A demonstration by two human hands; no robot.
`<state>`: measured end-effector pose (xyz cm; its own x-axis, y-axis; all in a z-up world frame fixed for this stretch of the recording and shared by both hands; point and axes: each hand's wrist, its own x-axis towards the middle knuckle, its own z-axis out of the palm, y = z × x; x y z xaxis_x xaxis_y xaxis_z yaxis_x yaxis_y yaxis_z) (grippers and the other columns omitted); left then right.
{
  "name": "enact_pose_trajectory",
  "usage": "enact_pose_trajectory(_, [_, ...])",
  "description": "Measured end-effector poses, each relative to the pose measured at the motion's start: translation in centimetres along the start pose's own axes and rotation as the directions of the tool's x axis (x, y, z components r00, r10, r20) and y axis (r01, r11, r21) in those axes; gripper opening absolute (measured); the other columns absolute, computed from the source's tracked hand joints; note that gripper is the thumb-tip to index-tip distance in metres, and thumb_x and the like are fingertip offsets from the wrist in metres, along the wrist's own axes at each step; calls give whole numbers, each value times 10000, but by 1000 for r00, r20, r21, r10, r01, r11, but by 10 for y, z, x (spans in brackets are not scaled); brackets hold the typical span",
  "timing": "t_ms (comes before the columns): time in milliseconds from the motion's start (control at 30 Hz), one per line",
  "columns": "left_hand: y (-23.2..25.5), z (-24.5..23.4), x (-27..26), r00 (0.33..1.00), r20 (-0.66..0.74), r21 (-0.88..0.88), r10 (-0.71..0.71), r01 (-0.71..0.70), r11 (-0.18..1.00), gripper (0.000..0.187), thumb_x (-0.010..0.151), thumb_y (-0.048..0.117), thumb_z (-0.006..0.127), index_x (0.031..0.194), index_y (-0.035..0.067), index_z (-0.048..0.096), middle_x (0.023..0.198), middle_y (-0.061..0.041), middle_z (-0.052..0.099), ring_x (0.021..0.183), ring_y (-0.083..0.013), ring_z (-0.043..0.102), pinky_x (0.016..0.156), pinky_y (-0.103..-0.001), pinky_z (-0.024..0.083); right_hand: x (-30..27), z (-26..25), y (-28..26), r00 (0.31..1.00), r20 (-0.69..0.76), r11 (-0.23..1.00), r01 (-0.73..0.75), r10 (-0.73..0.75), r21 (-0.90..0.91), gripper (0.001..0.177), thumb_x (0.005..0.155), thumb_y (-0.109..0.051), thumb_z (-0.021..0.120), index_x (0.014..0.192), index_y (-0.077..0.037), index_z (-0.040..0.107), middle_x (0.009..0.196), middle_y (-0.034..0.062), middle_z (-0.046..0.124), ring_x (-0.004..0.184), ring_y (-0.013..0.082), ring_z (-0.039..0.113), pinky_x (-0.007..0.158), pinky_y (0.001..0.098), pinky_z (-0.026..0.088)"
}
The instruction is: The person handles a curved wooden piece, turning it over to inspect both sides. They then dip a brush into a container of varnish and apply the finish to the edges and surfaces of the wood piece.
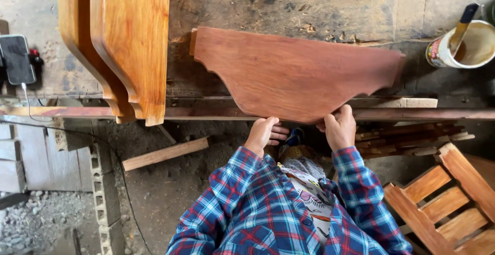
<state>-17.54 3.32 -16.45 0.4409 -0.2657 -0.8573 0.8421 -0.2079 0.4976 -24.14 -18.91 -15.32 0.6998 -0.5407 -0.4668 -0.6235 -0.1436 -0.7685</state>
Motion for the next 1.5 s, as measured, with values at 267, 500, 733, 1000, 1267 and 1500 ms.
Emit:
enact_pose_trajectory(267, [34, 15, -2, 985, 171, -97, -12, 29, 995, 390, 899, 340, 556, 1180, 70, 550, 1136, -196, 753, 947, -297, 771, 708, -357, 614, 54, 4, 2, 991, -119, 942, 16, -60, -336, 327, 837, -330, 612, 1025, -65, 571, 981, 242, 663, 1055, 470, 636, 931, 580, 512])
enact_pose_trajectory(500, [24, 6, 37, 954, 295, -190, -59, 119, 975, 302, 897, 388, 541, 1089, 156, 515, 1167, -180, 746, 988, -318, 761, 731, -387, 634, 47, 18, 5, 940, -303, 959, 71, -157, -275, 327, 815, -258, 640, 1119, -182, 546, 882, 63, 712, 972, 343, 698, 890, 488, 554])
enact_pose_trajectory(733, [73, 51, -88, 905, 421, -177, 59, 18, 984, 959, 893, 840, 354, 1515, 118, 459, 1482, -256, 517, 1435, -492, 387, 1178, -620, 268, -77, 40, -95, 698, -347, 747, 665, -626, -11, 623, 883, -179, 756, 1436, -32, 512, 1288, 238, 571, 1186, 425, 588, 955, 499, 521])
enact_pose_trajectory(1000, [143, 6, -206, 485, 443, -737, 754, -281, 614, 878, 968, 731, 368, 1511, 49, 469, 1654, -173, 320, 1519, -349, 324, 1199, -475, 328, -103, 42, -107, 739, -96, 718, 602, -667, -350, 705, 978, -441, 550, 1572, -91, 397, 1604, 146, 406, 1490, 371, 328, 1185, 584, 161])
enact_pose_trajectory(1267, [91, 27, -164, -54, 484, 205, 873, -963, -173, 739, 940, 725, 430, 1452, 198, 502, 1699, -100, 293, 1614, -290, 231, 1341, -504, 72, -73, 61, -101, 974, 209, 383, -163, -82, 909, 725, 976, -637, 424, 1579, -235, 420, 1574, 85, 437, 1325, 307, 432, 1119, 630, 192])
enact_pose_trajectory(1500, [68, -15, -48, 298, 464, 640, 834, -764, -84, 754, 984, 415, 601, 1605, 107, 304, 1679, -209, 230, 1523, -444, 248, 1163, -737, 126, -104, 39, -142, 900, 311, 300, -219, -306, 928, 808, 940, -674, 320, 1598, -208, 370, 1600, 49, 428, 1391, 228, 426, 1112, 517, 146])
